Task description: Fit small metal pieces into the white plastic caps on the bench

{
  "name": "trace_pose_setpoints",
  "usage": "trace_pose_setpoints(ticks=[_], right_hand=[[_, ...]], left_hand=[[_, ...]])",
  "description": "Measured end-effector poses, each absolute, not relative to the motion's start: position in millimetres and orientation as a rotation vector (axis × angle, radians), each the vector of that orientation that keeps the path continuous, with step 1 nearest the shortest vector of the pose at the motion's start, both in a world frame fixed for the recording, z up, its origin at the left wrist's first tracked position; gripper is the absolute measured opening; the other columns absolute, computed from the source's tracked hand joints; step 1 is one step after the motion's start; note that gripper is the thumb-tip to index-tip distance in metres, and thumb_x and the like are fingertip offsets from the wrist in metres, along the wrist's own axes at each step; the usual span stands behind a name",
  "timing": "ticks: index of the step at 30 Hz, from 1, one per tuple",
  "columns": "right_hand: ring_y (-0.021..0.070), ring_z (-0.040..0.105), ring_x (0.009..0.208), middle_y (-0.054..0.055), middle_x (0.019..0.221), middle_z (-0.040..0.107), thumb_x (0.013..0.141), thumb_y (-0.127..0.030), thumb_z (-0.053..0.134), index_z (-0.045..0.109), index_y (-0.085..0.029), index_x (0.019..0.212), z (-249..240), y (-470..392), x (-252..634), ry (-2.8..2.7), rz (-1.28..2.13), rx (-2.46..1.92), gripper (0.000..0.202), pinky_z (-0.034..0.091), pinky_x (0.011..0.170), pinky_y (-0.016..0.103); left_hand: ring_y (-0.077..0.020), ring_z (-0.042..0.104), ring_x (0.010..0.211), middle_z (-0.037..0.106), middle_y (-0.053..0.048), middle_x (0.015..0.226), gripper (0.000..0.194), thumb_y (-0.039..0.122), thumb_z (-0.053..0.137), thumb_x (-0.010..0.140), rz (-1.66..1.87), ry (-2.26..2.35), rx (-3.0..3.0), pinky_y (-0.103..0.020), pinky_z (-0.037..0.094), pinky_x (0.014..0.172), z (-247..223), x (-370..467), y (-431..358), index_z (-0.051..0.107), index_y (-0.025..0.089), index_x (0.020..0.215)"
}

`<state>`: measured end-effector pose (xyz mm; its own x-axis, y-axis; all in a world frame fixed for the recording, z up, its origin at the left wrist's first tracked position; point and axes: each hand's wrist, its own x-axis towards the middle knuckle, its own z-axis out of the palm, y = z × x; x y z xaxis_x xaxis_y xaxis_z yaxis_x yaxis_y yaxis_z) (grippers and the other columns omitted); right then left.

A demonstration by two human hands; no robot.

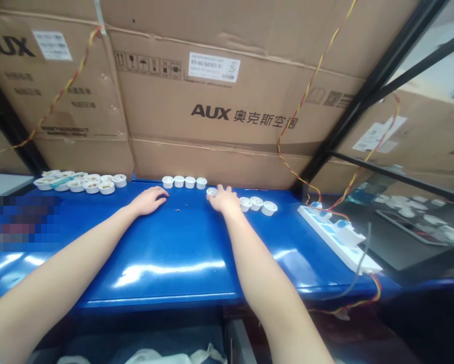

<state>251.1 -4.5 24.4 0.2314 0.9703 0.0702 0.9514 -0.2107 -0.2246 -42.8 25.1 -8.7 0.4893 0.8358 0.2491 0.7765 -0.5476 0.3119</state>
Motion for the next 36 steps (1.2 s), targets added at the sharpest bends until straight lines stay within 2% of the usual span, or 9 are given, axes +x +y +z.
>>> trace_pose_setpoints(ticks=[8, 12, 16, 21, 24, 27, 30, 33, 36], right_hand=[[0.0328, 0.053, 0.117, 0.016, 0.133, 0.049, 0.093, -0.036, 0.052, 0.049, -0.025, 0.139, 8, 5, 241, -2.130, 0.038, -1.844, 0.047, 0.043, 0.099, 0.044], [0.0253, 0.052, 0.121, 0.012, 0.134, 0.048, 0.089, -0.027, 0.058, 0.051, -0.024, 0.138, 1, 8, 237, -2.235, 0.111, -1.541, 0.050, 0.039, 0.107, 0.037], [0.0232, 0.046, 0.131, 0.012, 0.144, 0.041, 0.090, -0.020, 0.054, 0.047, -0.022, 0.142, -4, 7, 229, -2.293, 0.188, -1.398, 0.052, 0.035, 0.112, 0.035], [0.0240, 0.033, 0.143, 0.012, 0.156, 0.030, 0.093, -0.018, 0.046, 0.040, -0.022, 0.148, -7, 10, 219, -2.353, 0.243, -1.355, 0.055, 0.030, 0.116, 0.040], [0.0246, 0.038, 0.139, 0.012, 0.153, 0.036, 0.093, -0.023, 0.049, 0.039, -0.022, 0.148, -8, 10, 215, -2.321, 0.246, -1.333, 0.056, 0.033, 0.114, 0.041], [0.0247, 0.046, 0.133, 0.013, 0.147, 0.044, 0.092, -0.026, 0.053, 0.042, -0.020, 0.145, -6, 8, 213, -2.309, 0.245, -1.289, 0.055, 0.037, 0.111, 0.039], [0.0244, 0.050, 0.128, 0.012, 0.142, 0.050, 0.091, -0.026, 0.055, 0.050, -0.020, 0.138, -4, 5, 213, -2.306, 0.256, -1.279, 0.048, 0.039, 0.108, 0.038], [0.0244, 0.050, 0.128, 0.011, 0.139, 0.053, 0.090, -0.027, 0.058, 0.053, -0.021, 0.135, -4, 5, 214, -2.274, 0.253, -1.317, 0.046, 0.039, 0.108, 0.037], [0.0258, 0.046, 0.133, 0.013, 0.143, 0.050, 0.087, -0.029, 0.062, 0.049, -0.017, 0.139, -7, 7, 216, -2.213, 0.225, -1.371, 0.056, 0.035, 0.111, 0.037]], left_hand=[[-0.0253, 0.054, 0.121, 0.061, -0.006, 0.126, 0.030, 0.034, 0.045, 0.091, 0.537, 1.431, 2.566, -0.041, 0.041, 0.107, -6, -40, 22, 0.065, 0.025, 0.111], [-0.0261, 0.054, 0.122, 0.059, -0.007, 0.130, 0.034, 0.032, 0.044, 0.092, 0.529, 1.432, 2.588, -0.042, 0.042, 0.107, -4, -39, 19, 0.062, 0.025, 0.119], [-0.0257, 0.050, 0.128, 0.052, -0.005, 0.140, 0.043, 0.026, 0.043, 0.092, 0.559, 1.404, 2.626, -0.042, 0.040, 0.109, -3, -38, 17, 0.054, 0.029, 0.134], [-0.0237, 0.043, 0.136, 0.042, -0.001, 0.150, 0.055, 0.021, 0.042, 0.091, 0.591, 1.375, 2.643, -0.040, 0.036, 0.114, -5, -36, 19, 0.043, 0.035, 0.144], [-0.0248, 0.039, 0.139, 0.036, -0.001, 0.154, 0.057, 0.023, 0.044, 0.091, 0.570, 1.368, 2.628, -0.042, 0.036, 0.114, -3, -30, 19, 0.038, 0.035, 0.146], [-0.0265, 0.041, 0.138, 0.039, -0.005, 0.153, 0.056, 0.020, 0.046, 0.086, 0.571, 1.315, 2.641, -0.043, 0.037, 0.113, -1, -24, 17, 0.044, 0.028, 0.141], [-0.0272, 0.047, 0.131, 0.049, -0.008, 0.142, 0.046, 0.019, 0.050, 0.082, 0.675, 1.303, 2.620, -0.042, 0.041, 0.108, 1, -21, 13, 0.052, 0.023, 0.127], [-0.0276, 0.056, 0.118, 0.060, -0.009, 0.125, 0.030, 0.028, 0.054, 0.083, 0.777, 1.372, 2.559, -0.041, 0.047, 0.099, 1, -22, 11, 0.055, 0.022, 0.112], [-0.0275, 0.062, 0.104, 0.065, -0.008, 0.110, 0.025, 0.039, 0.057, 0.084, 0.788, 1.479, 2.495, -0.039, 0.049, 0.089, 2, -23, 9, 0.054, 0.022, 0.102]])
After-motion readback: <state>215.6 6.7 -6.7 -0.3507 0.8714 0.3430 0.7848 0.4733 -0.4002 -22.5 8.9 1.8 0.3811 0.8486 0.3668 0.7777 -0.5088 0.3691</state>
